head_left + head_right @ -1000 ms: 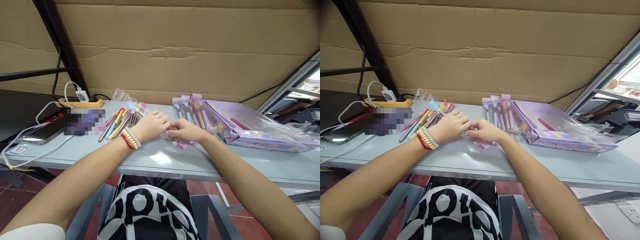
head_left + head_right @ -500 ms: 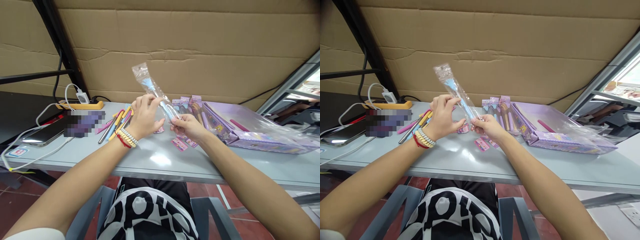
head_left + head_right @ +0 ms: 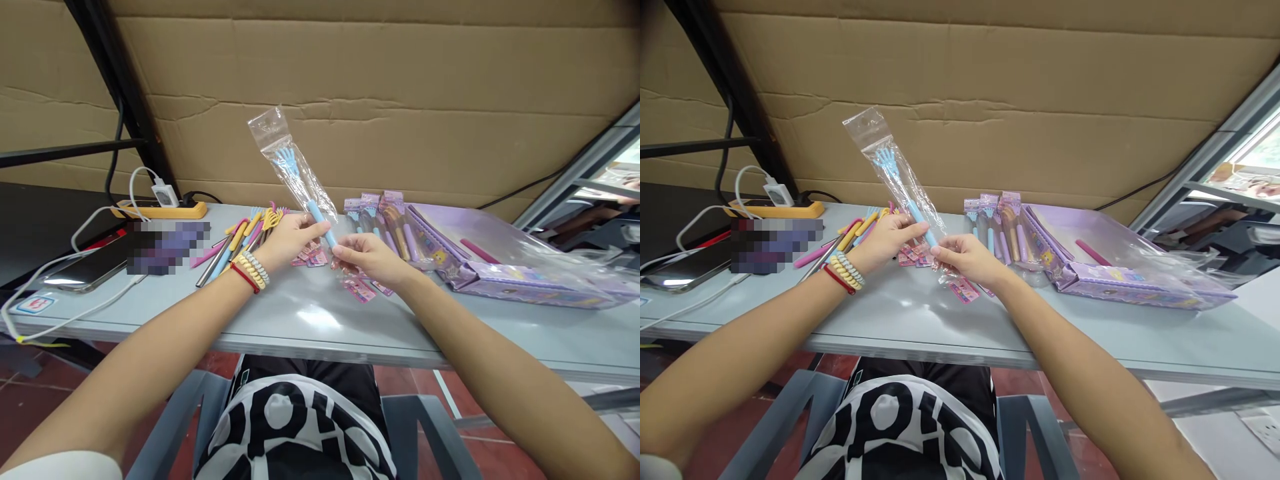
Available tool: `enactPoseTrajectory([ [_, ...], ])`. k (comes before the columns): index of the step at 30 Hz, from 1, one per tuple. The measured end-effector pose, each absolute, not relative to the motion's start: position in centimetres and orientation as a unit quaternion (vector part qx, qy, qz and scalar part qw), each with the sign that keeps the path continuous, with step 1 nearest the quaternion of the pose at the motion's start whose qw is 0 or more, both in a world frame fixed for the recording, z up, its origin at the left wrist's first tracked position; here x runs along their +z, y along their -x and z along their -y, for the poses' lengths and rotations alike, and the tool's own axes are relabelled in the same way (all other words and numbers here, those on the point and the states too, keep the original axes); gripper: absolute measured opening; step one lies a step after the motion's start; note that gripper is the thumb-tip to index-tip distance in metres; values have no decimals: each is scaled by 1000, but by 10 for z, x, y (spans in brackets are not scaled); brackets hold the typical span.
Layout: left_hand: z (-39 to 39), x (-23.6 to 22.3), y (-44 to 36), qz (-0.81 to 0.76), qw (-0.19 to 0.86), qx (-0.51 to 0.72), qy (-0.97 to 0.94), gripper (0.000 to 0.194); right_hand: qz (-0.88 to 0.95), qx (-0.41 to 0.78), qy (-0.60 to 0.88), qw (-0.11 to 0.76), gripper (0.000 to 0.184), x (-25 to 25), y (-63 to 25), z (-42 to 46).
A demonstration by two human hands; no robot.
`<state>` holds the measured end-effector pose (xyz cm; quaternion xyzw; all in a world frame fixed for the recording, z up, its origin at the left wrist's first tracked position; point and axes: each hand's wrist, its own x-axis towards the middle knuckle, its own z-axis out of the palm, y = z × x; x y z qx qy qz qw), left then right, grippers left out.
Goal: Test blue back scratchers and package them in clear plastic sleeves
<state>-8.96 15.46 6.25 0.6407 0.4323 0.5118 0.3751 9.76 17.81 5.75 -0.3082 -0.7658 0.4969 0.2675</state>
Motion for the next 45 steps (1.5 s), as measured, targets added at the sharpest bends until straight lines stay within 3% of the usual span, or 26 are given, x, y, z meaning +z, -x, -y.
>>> enactPoseTrajectory([
  [4,-159,61,92,-424,427,531,-597,30,772,486,305,274,46,57,-100,-181],
  [9,-162,64,101,-415,488,549,-536,28,704,555,300,326,44,61,-108,-186],
  [14,-163,65,107,-383,526,530,-544,32,731,542,240,340,58,63,-115,-187],
  [19,-161,67,105,-387,525,514,-557,32,833,421,198,301,50,57,-115,-186],
  [23,-158,68,101,-416,502,509,-562,28,870,298,205,333,35,54,-111,-185],
  [27,-159,65,98,-432,474,499,-583,28,879,263,192,349,23,53,-108,-186],
  [35,-154,65,95,-432,398,437,-682,26,859,240,202,405,35,47,-102,-189],
  [45,-149,68,92,-389,463,380,-700,22,831,317,269,370,44,48,-98,-184],
])
